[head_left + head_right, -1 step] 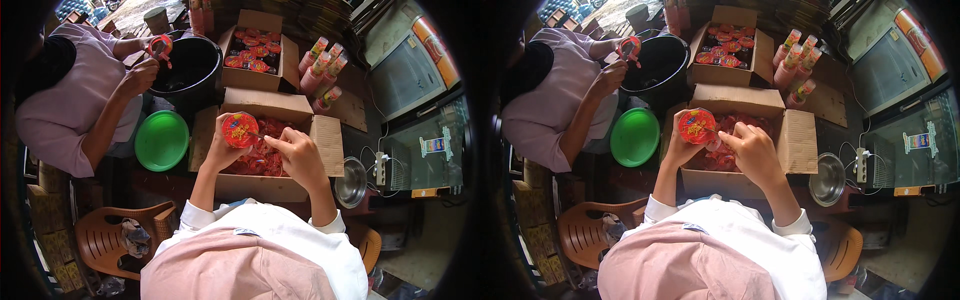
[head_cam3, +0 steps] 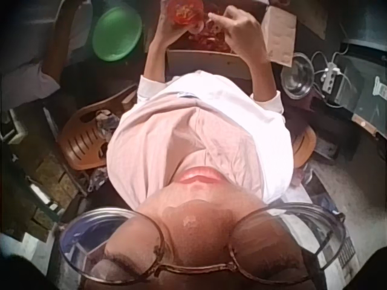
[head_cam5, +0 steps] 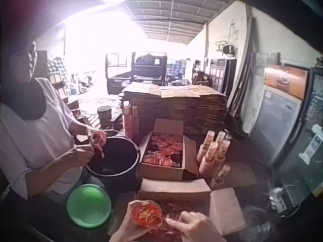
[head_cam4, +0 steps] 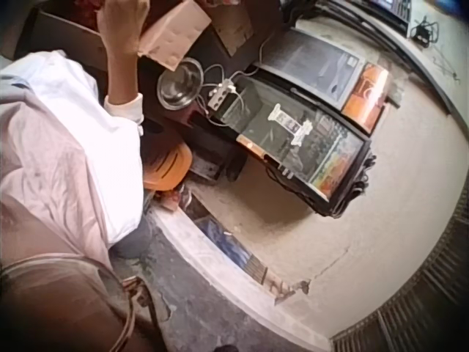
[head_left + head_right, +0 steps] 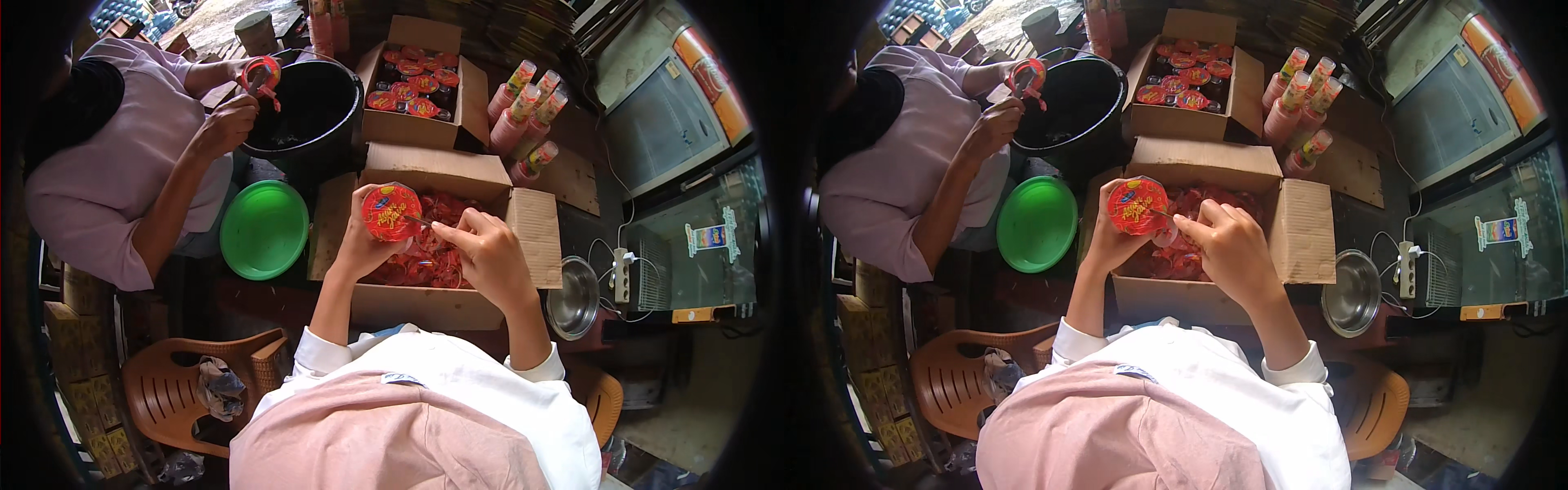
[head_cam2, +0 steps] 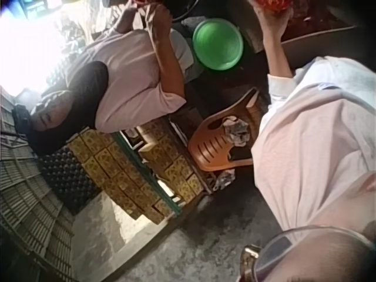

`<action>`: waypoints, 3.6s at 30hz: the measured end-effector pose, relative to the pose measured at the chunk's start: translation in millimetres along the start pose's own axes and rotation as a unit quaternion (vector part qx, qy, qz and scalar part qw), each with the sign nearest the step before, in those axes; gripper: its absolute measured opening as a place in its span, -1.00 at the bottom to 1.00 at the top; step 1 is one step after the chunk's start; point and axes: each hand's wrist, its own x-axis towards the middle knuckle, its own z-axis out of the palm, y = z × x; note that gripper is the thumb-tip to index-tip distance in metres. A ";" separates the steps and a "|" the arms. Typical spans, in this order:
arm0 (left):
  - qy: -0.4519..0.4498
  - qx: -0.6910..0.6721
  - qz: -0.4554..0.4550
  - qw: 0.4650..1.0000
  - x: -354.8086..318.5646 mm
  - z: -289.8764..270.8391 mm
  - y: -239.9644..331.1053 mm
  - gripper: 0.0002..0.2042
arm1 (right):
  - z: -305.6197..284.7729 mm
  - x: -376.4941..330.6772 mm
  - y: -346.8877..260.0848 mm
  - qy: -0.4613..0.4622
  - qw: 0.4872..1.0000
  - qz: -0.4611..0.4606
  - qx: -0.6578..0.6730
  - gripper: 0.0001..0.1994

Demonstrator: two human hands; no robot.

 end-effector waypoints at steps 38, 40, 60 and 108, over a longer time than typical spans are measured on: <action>-0.105 -0.266 -0.011 0.958 -8.1 3.4 3.9 -0.33 | -20.1 6.1 5.7 0.012 0.996 -0.059 0.063 -0.58; -0.108 -0.256 0.003 0.961 -7.8 3.2 5.0 -0.33 | -18.5 10.2 2.6 0.012 0.995 -0.071 0.071 -0.60; -0.105 -0.184 -0.005 0.977 -10.5 1.5 7.3 -0.32 | -11.1 17.8 -6.2 -0.017 0.993 -0.090 0.080 -0.55; -0.134 -0.153 0.013 0.979 -11.8 2.8 12.0 -0.34 | -16.4 9.1 -16.2 -0.051 0.995 -0.078 0.033 -0.57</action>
